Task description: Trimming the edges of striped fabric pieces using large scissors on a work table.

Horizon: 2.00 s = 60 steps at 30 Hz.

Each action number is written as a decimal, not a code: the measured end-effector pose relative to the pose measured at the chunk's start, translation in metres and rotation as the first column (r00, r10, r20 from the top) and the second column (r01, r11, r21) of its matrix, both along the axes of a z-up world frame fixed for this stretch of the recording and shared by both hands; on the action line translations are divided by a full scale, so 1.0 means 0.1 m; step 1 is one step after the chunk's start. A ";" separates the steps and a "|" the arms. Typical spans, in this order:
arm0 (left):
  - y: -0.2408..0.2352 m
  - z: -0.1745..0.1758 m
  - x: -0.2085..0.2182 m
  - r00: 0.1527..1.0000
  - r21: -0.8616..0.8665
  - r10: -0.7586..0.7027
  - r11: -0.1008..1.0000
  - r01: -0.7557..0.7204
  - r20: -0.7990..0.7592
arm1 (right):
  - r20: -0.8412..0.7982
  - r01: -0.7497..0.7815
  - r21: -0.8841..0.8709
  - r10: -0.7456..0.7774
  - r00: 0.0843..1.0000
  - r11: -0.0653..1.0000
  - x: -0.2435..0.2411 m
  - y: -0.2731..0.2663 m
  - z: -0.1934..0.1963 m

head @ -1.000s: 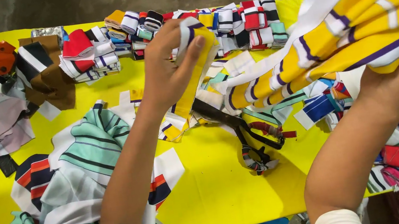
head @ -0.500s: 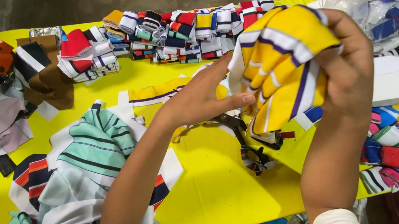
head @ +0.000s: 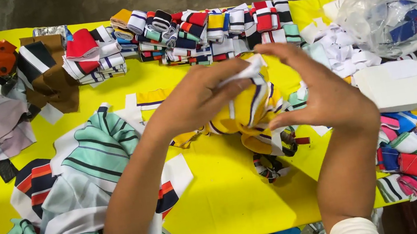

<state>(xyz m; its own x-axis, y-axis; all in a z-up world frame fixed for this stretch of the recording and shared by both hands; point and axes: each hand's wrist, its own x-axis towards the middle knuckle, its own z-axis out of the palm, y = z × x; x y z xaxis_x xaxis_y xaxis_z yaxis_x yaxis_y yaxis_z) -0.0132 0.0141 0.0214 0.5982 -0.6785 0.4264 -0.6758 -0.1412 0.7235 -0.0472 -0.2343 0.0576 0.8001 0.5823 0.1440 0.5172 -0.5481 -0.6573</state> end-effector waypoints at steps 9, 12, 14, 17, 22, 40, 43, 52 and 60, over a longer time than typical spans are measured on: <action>0.03 0.06 0.12 0.933 0.598 0.297 0.792 -0.121 -0.205 | -0.275 0.377 0.559 -0.264 0.925 0.739 0.11 -0.18 -0.19; 0.22 0.04 0.21 0.921 0.571 0.353 0.796 -0.202 -0.166 | -0.118 0.428 0.579 -0.449 0.886 0.694 0.17 -0.38 -0.22; 0.35 0.10 0.20 0.912 0.528 0.394 0.801 -0.281 -0.112 | 0.022 0.393 0.472 -0.456 0.890 0.789 0.16 -0.55 -0.23; 0.54 0.18 0.13 0.862 0.324 0.505 0.823 -0.466 -0.045 | 0.201 0.371 0.191 -0.406 0.892 0.909 0.12 -0.66 -0.15; 0.72 0.15 0.15 0.742 -0.206 0.608 0.794 -0.572 0.284 | 0.430 0.422 -0.039 -0.366 0.825 0.906 0.13 -0.87 -0.24; 0.57 0.04 0.28 0.839 -0.151 0.539 0.825 -0.545 -0.082 | 0.232 0.458 0.567 -0.667 0.708 0.685 0.23 -0.88 -0.28; 0.53 -0.04 0.33 0.883 -0.130 0.452 0.875 -0.466 -0.125 | 0.323 0.443 0.378 -0.564 0.760 0.813 0.16 -0.80 -0.17; 0.37 -0.18 0.39 0.823 -0.278 0.563 0.780 -0.560 -0.077 | 0.456 0.484 0.049 -0.450 0.768 0.874 0.04 -0.87 -0.12; 0.23 -0.13 0.24 0.850 -0.196 0.523 0.842 -0.503 0.064 | 0.688 0.609 0.170 -0.536 0.490 0.775 0.11 -0.82 -0.28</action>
